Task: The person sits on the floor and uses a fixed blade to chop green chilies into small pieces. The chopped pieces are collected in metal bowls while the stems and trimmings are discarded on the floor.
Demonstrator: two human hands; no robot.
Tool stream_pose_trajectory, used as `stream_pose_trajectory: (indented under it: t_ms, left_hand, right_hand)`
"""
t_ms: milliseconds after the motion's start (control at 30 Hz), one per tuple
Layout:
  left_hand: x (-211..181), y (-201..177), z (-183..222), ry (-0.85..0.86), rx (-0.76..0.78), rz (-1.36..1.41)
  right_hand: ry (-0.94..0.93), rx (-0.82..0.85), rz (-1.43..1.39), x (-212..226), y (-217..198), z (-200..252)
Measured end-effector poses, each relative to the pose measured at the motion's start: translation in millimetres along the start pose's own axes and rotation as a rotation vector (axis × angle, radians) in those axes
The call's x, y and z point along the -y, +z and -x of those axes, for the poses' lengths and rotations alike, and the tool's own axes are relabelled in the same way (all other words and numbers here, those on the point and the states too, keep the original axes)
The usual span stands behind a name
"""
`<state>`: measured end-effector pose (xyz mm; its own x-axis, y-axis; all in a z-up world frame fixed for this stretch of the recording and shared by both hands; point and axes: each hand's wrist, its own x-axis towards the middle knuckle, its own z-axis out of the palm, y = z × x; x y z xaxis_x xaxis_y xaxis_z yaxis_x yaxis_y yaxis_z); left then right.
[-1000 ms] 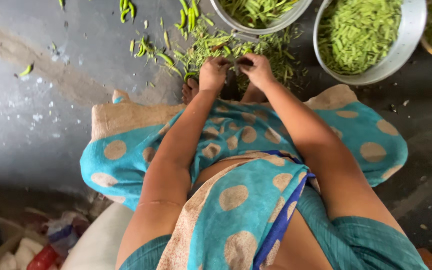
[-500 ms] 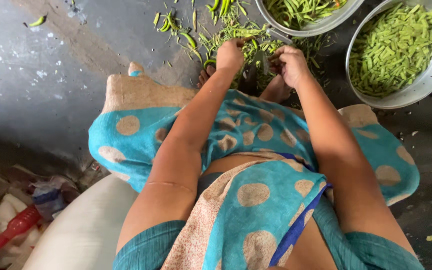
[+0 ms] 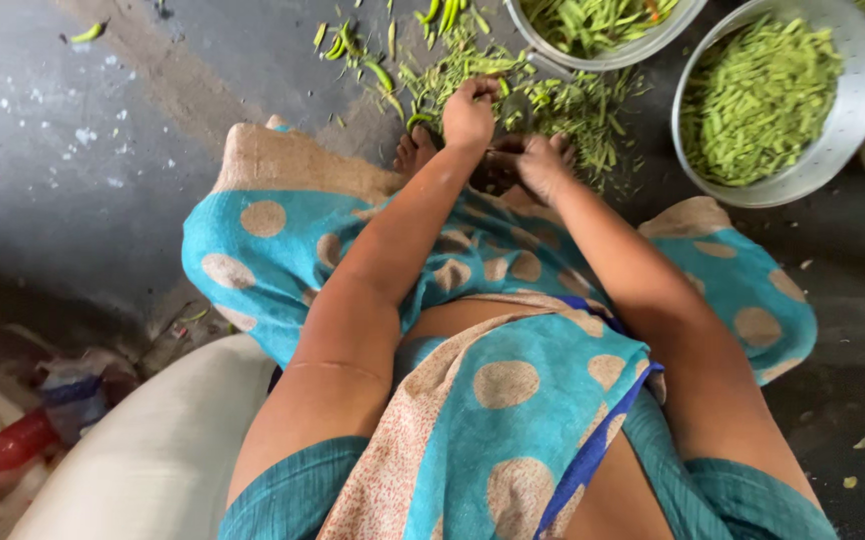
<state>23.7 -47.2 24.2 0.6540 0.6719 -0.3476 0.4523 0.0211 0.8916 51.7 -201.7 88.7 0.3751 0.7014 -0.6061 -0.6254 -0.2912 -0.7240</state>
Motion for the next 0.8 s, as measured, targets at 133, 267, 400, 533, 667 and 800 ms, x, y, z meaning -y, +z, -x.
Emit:
stream_pose_trajectory:
  t_ms: [133, 267, 400, 533, 667, 800]
  left_hand:
    - [9.6, 4.7, -1.4, 0.011, 0.098, 0.316]
    - [21.1, 4.9, -12.3, -0.132, 0.154, 0.500]
    - [16.4, -27.8, -29.5, -0.011, 0.224, 0.412]
    - [0.2, -54.4, -30.0, -0.034, 0.471, -0.001]
    - [-6.6, -48.6, -13.7, -0.115, 0.683, -0.194]
    - [-3.2, -41.1, -12.1, -0.068, 0.686, -0.175]
  right_hand:
    - [-0.079, -0.022, -0.050, -13.9, -2.3, -5.5]
    - [-0.395, -0.173, 0.419, -33.5, -16.2, -15.3]
    - [-0.255, -0.275, 0.193, -41.1, -35.4, -18.9]
    - [-0.197, -0.362, 0.031, -33.3, -48.4, -21.7]
    - [-0.220, -0.440, 0.052, -27.4, -47.6, -23.8]
    - [-0.314, -0.464, 0.095, -24.1, -44.2, -27.0]
